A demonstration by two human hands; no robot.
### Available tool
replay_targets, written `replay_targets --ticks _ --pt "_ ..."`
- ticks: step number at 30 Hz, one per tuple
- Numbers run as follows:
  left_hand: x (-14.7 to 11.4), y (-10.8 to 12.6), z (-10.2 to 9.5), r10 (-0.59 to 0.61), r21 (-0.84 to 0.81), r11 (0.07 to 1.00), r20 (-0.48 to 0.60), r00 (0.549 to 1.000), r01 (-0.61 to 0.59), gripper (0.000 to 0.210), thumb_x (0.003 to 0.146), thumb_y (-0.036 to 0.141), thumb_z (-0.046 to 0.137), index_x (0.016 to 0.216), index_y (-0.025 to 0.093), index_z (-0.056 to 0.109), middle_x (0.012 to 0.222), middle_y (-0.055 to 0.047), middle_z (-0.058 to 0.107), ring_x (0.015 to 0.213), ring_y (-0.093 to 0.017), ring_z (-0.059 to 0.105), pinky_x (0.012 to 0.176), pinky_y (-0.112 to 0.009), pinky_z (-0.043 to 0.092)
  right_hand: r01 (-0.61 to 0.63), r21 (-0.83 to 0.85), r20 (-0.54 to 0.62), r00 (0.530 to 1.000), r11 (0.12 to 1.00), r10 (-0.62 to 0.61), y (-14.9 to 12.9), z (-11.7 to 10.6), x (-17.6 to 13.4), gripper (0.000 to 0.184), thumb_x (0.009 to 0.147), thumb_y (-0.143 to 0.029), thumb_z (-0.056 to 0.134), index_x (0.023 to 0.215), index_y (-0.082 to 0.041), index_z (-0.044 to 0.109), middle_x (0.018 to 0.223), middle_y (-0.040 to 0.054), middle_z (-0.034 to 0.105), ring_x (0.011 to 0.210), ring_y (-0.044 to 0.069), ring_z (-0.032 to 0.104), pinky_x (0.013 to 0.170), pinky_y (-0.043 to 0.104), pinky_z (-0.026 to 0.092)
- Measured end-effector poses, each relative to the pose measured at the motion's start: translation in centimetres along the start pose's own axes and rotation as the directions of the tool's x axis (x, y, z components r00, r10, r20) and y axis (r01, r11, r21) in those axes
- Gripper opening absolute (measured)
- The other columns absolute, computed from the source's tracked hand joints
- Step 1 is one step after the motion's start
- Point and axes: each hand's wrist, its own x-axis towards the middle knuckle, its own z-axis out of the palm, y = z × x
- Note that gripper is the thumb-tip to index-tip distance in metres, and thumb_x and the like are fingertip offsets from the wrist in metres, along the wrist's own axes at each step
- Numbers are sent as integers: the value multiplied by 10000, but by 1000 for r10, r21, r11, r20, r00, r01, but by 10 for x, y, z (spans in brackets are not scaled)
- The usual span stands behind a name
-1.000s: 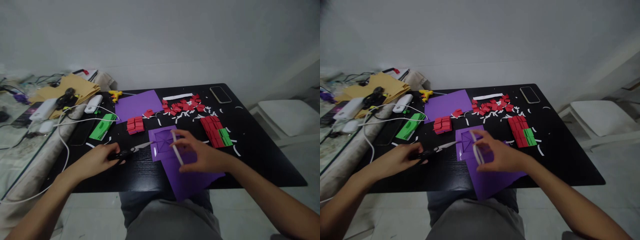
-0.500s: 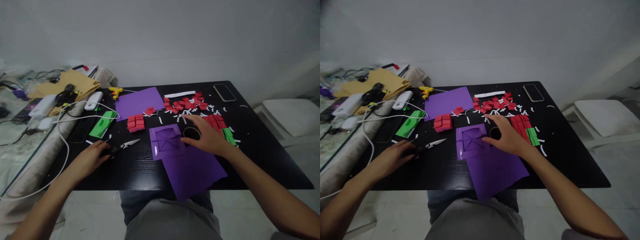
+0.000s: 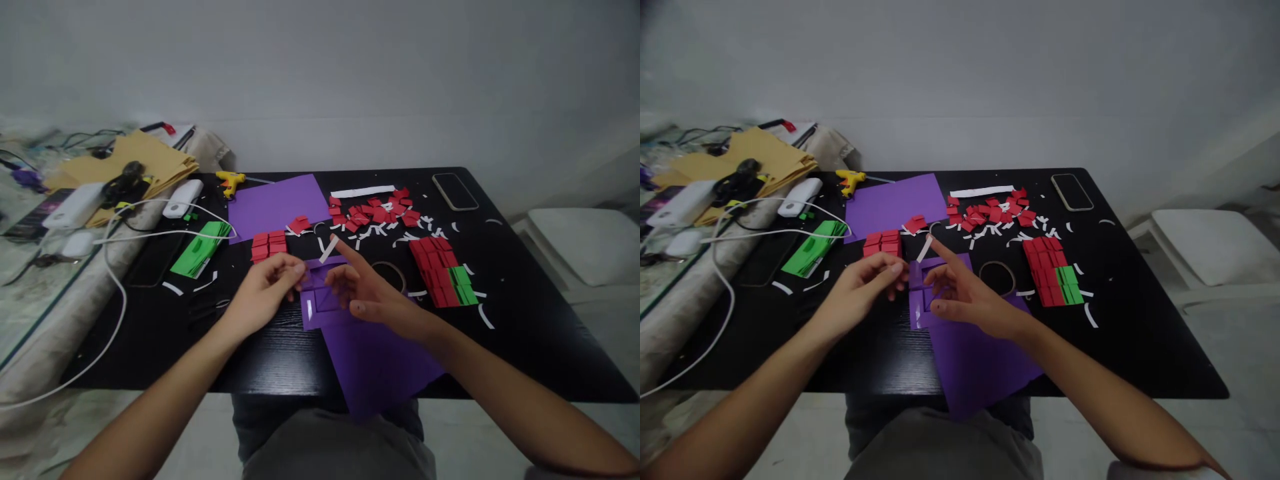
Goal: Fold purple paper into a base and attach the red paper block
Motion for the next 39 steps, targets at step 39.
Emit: replay_targets --ticks 39 --pt "88 -32 10 -226 463 878 172 959 124 199 861 360 593 788 184 652 681 5 601 622 -160 508 622 -287 379 67 -996 51 975 66 -218 42 -25 15 446 1075 -386 529 1349 -59 659 1326 221 690 1256 357 637 1117 538 523"
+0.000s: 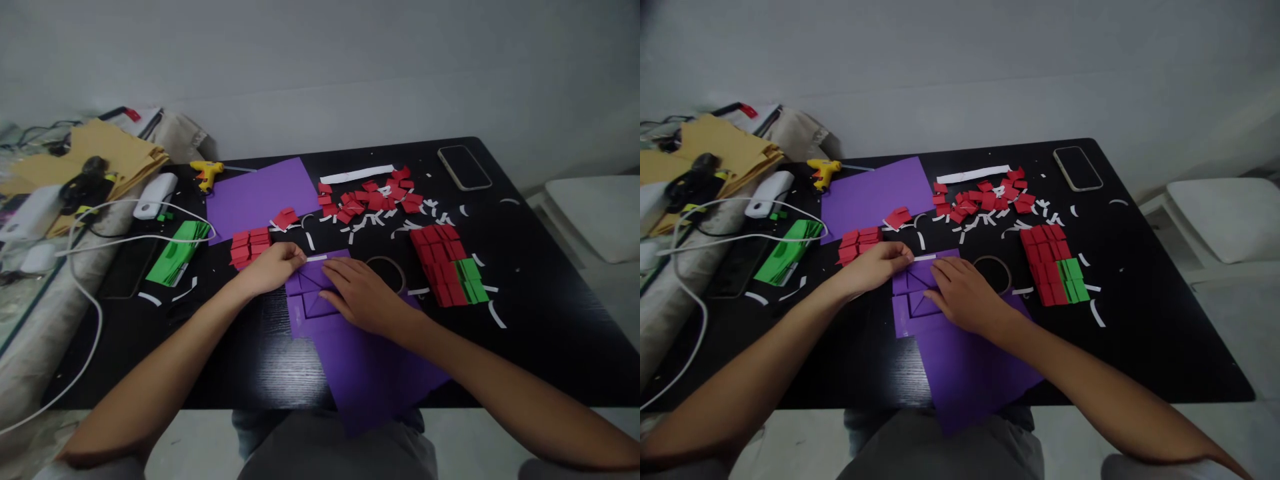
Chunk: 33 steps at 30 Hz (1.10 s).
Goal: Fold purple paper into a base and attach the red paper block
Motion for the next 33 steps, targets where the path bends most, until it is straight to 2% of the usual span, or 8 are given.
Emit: replay_targets --ticks 4,9,16,21,25,30,33 --pt "2 2 1 -22 63 998 -8 1000 23 197 840 359 598 773 185 663 664 -6 620 616 -165 521 603 -285 372 -19 -2 4 1000 1000 19 -1 -1 -1 424 1064 -383 548 1348 -91 664 1329 224 665 1240 364 634 1097 562 530" --pt "3 5 1 -25 108 994 -16 1000 27 200 837 353 588 743 188 649 630 -1 610 591 -160 516 569 -282 351 -44 -7 -9 999 999 43 -2 0 -2 435 1054 -383 565 1348 -79 662 1442 276 594 1296 399 605 1093 603 521" --pt "5 5 2 -52 171 984 -12 999 53 202 870 322 567 759 185 666 668 -22 659 625 -178 569 608 -299 377 -31 -14 22 999 999 31 -1 1 0 393 1044 -376 596 1318 -105 676 1504 228 599 1302 377 608 1113 579 502" --pt "6 7 3 -79 238 968 -10 997 79 179 880 295 584 792 184 693 720 -42 696 667 -196 606 623 -304 380 -42 -47 57 997 998 45 -3 0 2 460 1061 -405 561 1354 -62 654 1515 233 601 1355 377 584 1174 568 438" --pt "6 12 3 -64 366 928 -28 998 70 174 897 290 600 799 181 694 773 -75 721 716 -219 641 644 -317 388 -45 -70 64 997 997 49 -4 -1 2 485 1071 -424 541 1387 -70 643 1521 226 602 1372 380 575 1191 593 404" --pt "7 20 6 -41 502 863 -35 999 53 329 956 444 625 791 170 702 770 -106 726 702 -235 649 638 -335 387 -45 -79 65 997 996 50 -5 -1 2 510 1071 -427 543 1417 -59 618 1510 225 612 1361 379 580 1186 600 393" --pt "7 25 7 -49 575 816 -36 998 61 327 974 433 627 858 152 746 825 -124 748 754 -245 677 662 -334 423 -54 -88 70 996 995 60 -5 -1 3 512 1069 -431 552 1419 -62 614 1509 214 617 1365 372 579 1193 591 381"
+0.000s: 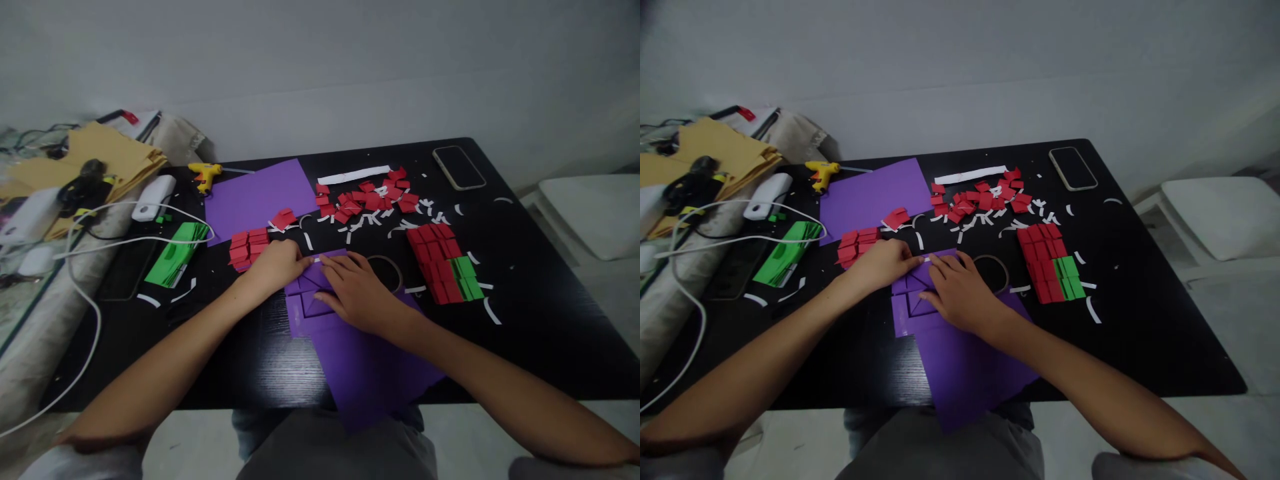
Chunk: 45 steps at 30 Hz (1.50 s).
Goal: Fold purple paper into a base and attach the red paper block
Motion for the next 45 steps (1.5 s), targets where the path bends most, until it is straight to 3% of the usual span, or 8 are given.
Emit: replay_targets --ticks 10,16,21,26,30,33,40,45 --pt "-13 1 -18 -51 190 980 -8 999 52 246 967 342 650 958 128 770 904 -149 769 856 -278 724 726 -336 476 -7 -17 9 1000 1000 7 0 1 1 523 1083 -450 517 1456 -88 581 1523 195 607 1364 350 562 1193 558 361" --pt "-51 -6 -17 83 -68 993 -147 986 -94 299 1015 397 562 817 193 654 731 -35 702 664 -192 640 641 -306 396 -23 -55 -3 1000 998 23 -7 4 6 559 1080 -490 492 1504 -132 563 1477 191 628 1301 375 560 1171 595 346" --pt "-94 -47 -11 13 -103 994 -292 956 -45 366 1018 486 452 844 216 628 731 -21 691 631 -204 625 640 -320 391 -58 -12 5 998 998 59 -10 -4 9 546 1082 -505 472 1504 -169 556 1509 179 597 1338 382 538 1166 618 365" --pt "-135 -119 -2 -74 -99 994 -375 924 39 316 969 469 461 979 224 660 921 -58 741 778 -246 687 729 -355 487 -180 100 -202 959 979 197 16 -39 -12 547 1054 -480 514 1515 -187 533 1554 183 528 1461 379 463 1221 604 367" --pt "-156 -162 9 -24 -30 999 -389 921 13 312 878 415 513 1056 215 675 1072 -110 724 963 -300 707 872 -421 546 -260 126 117 962 957 246 49 -61 -43 730 891 -487 720 1535 -203 525 1625 192 453 1483 426 465 1205 638 410" --pt "-159 -175 19 21 3 1000 -335 942 -21 351 855 411 527 1090 194 671 1102 -143 724 1001 -332 708 919 -471 556 -319 100 239 927 942 288 62 -62 -54 864 826 -431 777 1598 -223 448 1665 175 416 1506 412 450 1223 615 404" --pt "-149 -182 22 11 79 997 -298 954 13 371 836 446 528 1057 191 682 1097 -198 738 1016 -398 718 937 -548 552 -260 80 219 946 962 238 63 -49 -41 772 816 -345 762 1546 -283 518 1427 141 611 1319 384 594 1111 579 510" --pt "-148 -181 17 47 30 999 -217 975 -41 339 872 484 511 991 203 660 1038 -181 736 971 -371 725 901 -511 572 -254 65 127 961 965 245 62 -54 -35 617 862 -314 688 1469 -239 603 1250 152 603 1173 354 634 1035 548 552"
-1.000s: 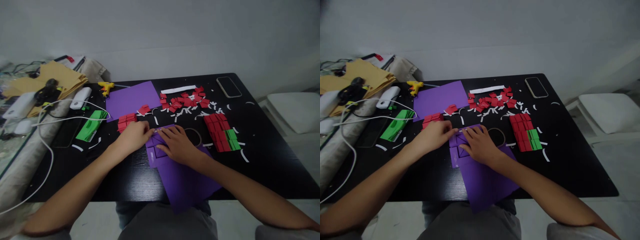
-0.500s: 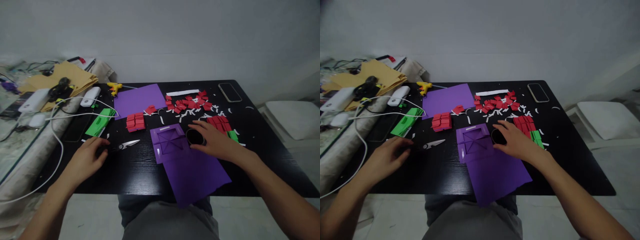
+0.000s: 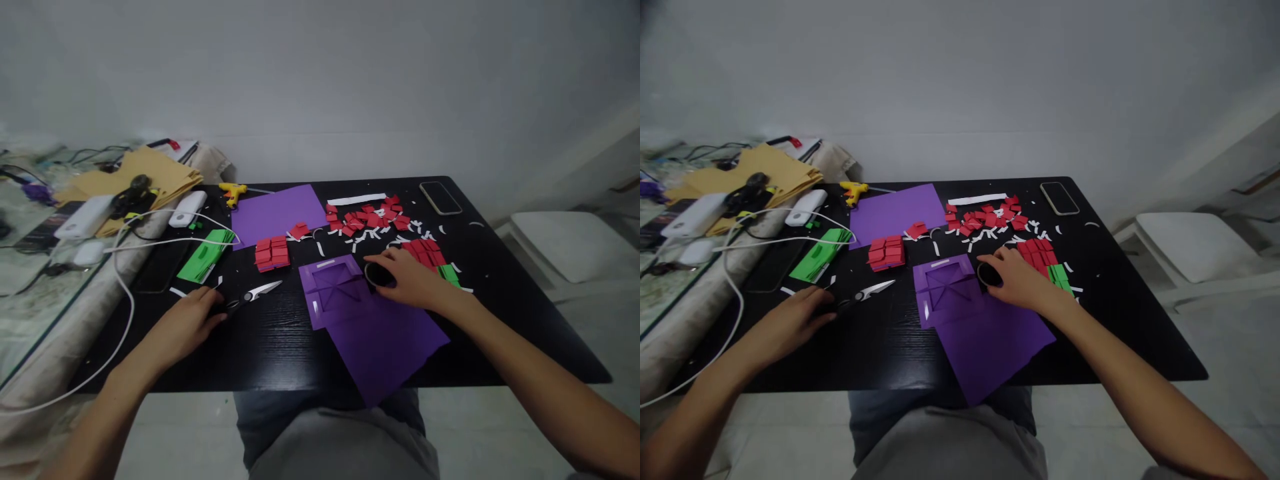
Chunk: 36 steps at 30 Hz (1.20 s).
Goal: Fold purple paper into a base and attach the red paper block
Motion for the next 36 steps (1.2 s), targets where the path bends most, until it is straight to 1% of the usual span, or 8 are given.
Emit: replay_targets --ticks 3,5,10,15,22,28,32,36 --pt "-7 5 -2 14 -29 999 13 1000 -14 322 940 498 475 994 215 618 1006 -162 751 914 -343 735 847 -474 574 -47 95 -134 989 994 60 -6 -10 -3 587 853 -334 698 1430 -256 624 1255 138 565 1133 340 645 1009 562 570" --pt "-13 10 -5 0 -66 998 9 1000 0 340 977 525 454 1038 219 587 1034 -159 764 893 -331 744 820 -455 571 -42 281 -206 973 959 103 -12 -16 -6 571 854 -359 717 1411 -280 622 1297 125 552 1121 319 657 966 546 603" --pt "-20 33 -12 34 -227 973 1 999 -32 405 981 582 517 1152 221 579 1068 -98 760 880 -267 735 795 -383 568 44 778 -129 987 627 91 -36 -17 -16 538 876 -378 758 1388 -331 601 1416 106 574 1203 301 646 865 469 662" --pt "-9 70 -16 102 -361 930 58 993 -74 327 988 535 578 1081 227 634 983 -26 735 865 -209 698 775 -310 528 84 909 -89 996 408 -6 -62 -7 -18 525 891 -338 769 1386 -338 595 1380 87 604 1169 252 654 940 477 634" --pt "9 93 -22 198 -320 934 100 975 -157 287 985 488 573 946 214 646 911 -24 689 798 -198 651 745 -314 484 88 949 -65 994 304 -83 -78 -4 -20 473 899 -288 773 1336 -353 606 1429 69 584 1305 273 603 982 481 609" --pt "13 95 -29 147 -235 965 112 983 -118 470 772 576 803 945 214 557 937 -25 649 798 -215 614 698 -315 473 19 967 -1 998 255 -70 -81 -2 -22 772 882 -297 788 1542 -423 410 1437 82 579 1300 273 606 967 496 622" --pt "14 99 -31 132 -256 961 107 985 -101 427 891 626 667 887 222 529 847 -2 617 705 -183 572 643 -299 438 -9 968 35 995 251 -96 -81 -2 -21 560 867 -302 793 1387 -345 587 1409 82 614 1238 270 641 974 494 615" --pt "13 102 -29 164 -253 957 76 983 -140 437 934 633 616 814 222 527 763 12 589 652 -168 551 628 -294 417 4 966 22 995 257 -98 -82 -2 -21 480 896 -308 770 1346 -341 606 1370 71 644 1183 257 668 963 491 618"
